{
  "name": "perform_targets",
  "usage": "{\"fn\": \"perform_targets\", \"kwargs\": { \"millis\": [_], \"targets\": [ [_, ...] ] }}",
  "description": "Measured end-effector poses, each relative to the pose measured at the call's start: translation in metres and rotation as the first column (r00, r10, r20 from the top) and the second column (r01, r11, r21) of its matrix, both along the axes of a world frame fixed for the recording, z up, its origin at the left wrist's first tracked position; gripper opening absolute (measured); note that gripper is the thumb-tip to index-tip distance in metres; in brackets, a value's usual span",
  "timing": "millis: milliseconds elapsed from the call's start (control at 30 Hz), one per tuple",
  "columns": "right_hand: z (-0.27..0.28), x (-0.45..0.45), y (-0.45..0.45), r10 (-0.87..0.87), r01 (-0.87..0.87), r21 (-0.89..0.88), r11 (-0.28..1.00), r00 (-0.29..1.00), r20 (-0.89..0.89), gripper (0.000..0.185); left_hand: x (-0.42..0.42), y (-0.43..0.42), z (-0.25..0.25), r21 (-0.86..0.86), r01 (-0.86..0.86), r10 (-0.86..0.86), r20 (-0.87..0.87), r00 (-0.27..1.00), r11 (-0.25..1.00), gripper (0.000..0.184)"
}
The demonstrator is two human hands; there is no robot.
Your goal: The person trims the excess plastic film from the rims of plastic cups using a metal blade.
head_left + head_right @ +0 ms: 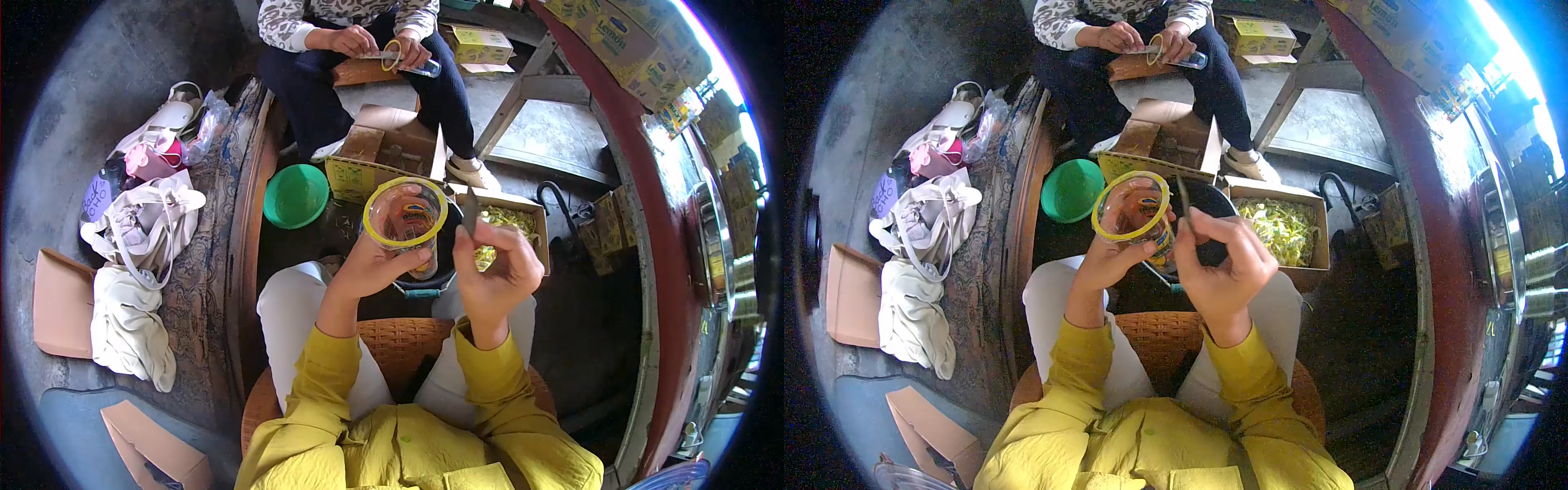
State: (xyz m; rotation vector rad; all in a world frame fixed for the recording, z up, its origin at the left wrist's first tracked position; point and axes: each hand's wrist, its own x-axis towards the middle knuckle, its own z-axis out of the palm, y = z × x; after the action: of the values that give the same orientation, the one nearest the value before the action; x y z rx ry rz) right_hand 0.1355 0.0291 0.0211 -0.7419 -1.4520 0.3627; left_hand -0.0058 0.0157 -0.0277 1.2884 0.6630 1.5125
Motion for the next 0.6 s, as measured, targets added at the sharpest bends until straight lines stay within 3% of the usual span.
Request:
{"fn": "perform_targets", "kwargs": {
  "millis": [267, 467, 600],
  "targets": [
    [-0.0029, -0.0062, -0.0012, -0.032, 0.027, 0.043, 0.999, 0.992, 0.122, 0.017, 0.0017, -0.0012, 0.0077, 0.051, 0.007, -0.006, -0.012, 1.0, 0.999, 0.064],
    [-0.0033, -0.0043, 0.0045, -0.114, 0.106, 0.08, 0.991, 0.988, 0.107, 0.016, 0.0086, -0.0036, 0.0055, 0.075, -0.004, 0.013, -0.116, 0.993, 0.997, 0.063],
    [-0.0043, -0.0055, 0.0041, -0.006, 0.004, -0.049, 0.999, 0.999, -0.033, 0.015, 0.0081, -0.0036, 0.0069, -0.021, 0.107, -0.106, 0.052, 0.993, 0.994, 0.059]
  ]
}}
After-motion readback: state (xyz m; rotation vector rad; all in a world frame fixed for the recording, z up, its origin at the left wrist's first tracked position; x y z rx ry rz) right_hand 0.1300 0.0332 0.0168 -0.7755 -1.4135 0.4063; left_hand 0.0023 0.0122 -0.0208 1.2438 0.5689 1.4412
